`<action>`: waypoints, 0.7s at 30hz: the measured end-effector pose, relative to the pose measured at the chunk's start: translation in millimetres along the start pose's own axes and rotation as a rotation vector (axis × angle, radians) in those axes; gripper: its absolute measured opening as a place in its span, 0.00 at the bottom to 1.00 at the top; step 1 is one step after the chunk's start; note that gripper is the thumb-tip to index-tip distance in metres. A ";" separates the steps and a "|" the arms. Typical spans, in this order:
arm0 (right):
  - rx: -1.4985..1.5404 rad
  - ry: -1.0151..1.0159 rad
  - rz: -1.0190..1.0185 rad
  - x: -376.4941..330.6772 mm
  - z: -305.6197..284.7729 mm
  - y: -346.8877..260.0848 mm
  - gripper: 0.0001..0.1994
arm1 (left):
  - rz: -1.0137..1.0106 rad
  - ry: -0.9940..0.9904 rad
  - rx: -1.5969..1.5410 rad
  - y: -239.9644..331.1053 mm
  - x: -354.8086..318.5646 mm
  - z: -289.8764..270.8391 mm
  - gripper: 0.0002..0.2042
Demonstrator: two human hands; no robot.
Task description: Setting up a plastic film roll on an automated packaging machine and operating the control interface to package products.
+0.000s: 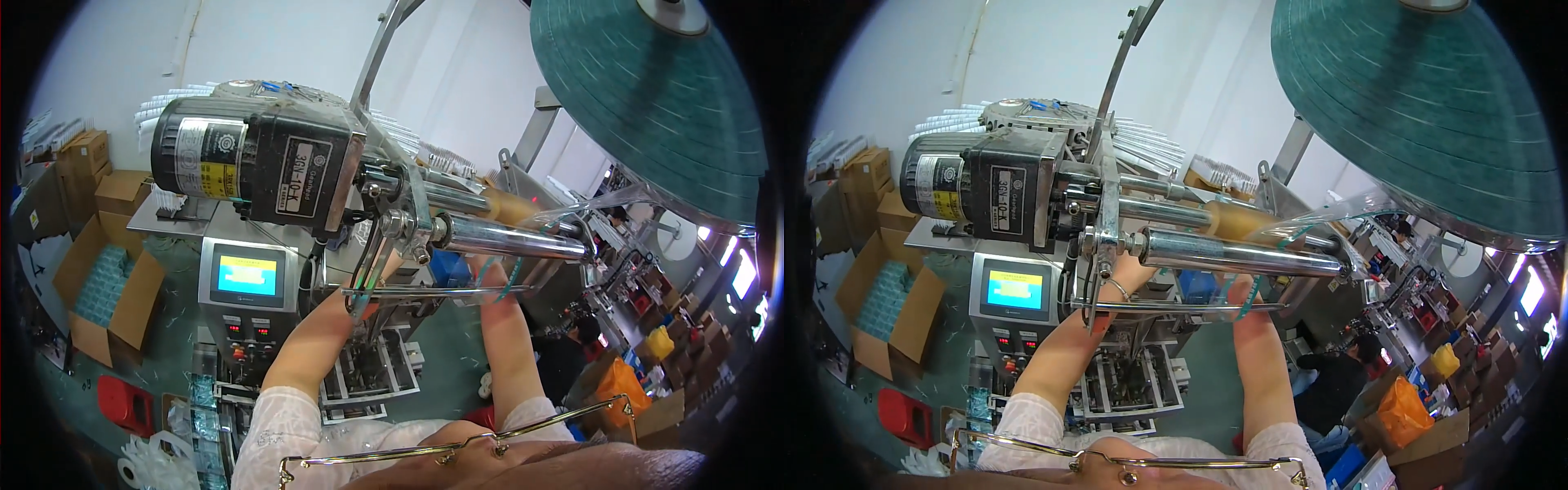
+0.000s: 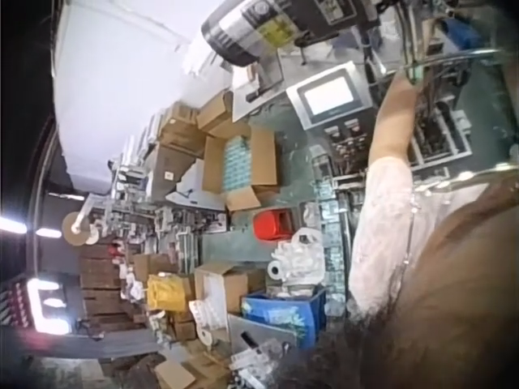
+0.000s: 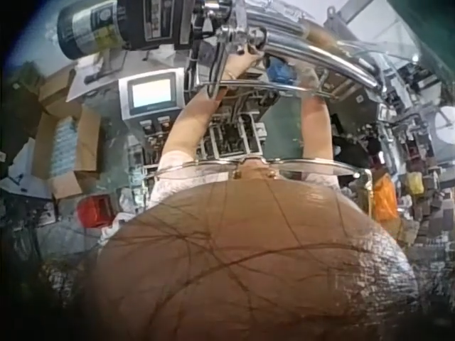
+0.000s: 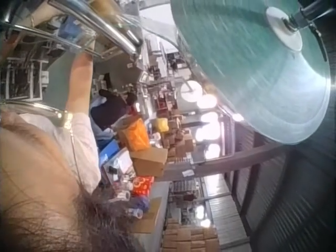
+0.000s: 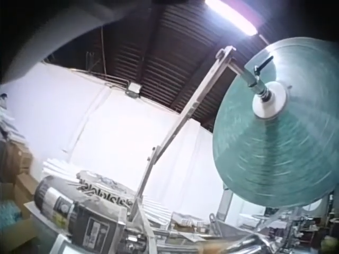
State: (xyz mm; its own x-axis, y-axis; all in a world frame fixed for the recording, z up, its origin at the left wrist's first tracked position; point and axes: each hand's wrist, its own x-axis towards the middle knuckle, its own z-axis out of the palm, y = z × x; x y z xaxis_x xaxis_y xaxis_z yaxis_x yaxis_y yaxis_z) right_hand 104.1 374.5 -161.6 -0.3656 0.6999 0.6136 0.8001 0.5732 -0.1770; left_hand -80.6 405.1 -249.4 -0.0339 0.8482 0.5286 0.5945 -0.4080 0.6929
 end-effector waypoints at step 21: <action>0.333 0.248 -0.103 -90.1 53.2 67.9 0.15 | 0.024 0.046 0.101 35.8 -32.2 -23.2 0.08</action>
State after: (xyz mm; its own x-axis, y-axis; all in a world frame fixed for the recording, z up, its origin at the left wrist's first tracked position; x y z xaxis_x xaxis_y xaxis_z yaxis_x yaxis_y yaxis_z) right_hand 166.1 373.1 -269.9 -0.2770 0.5314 0.8005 0.5533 0.7693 -0.3193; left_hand -76.9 355.4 -230.3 -0.0537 0.8214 0.5678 0.6734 -0.3901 0.6280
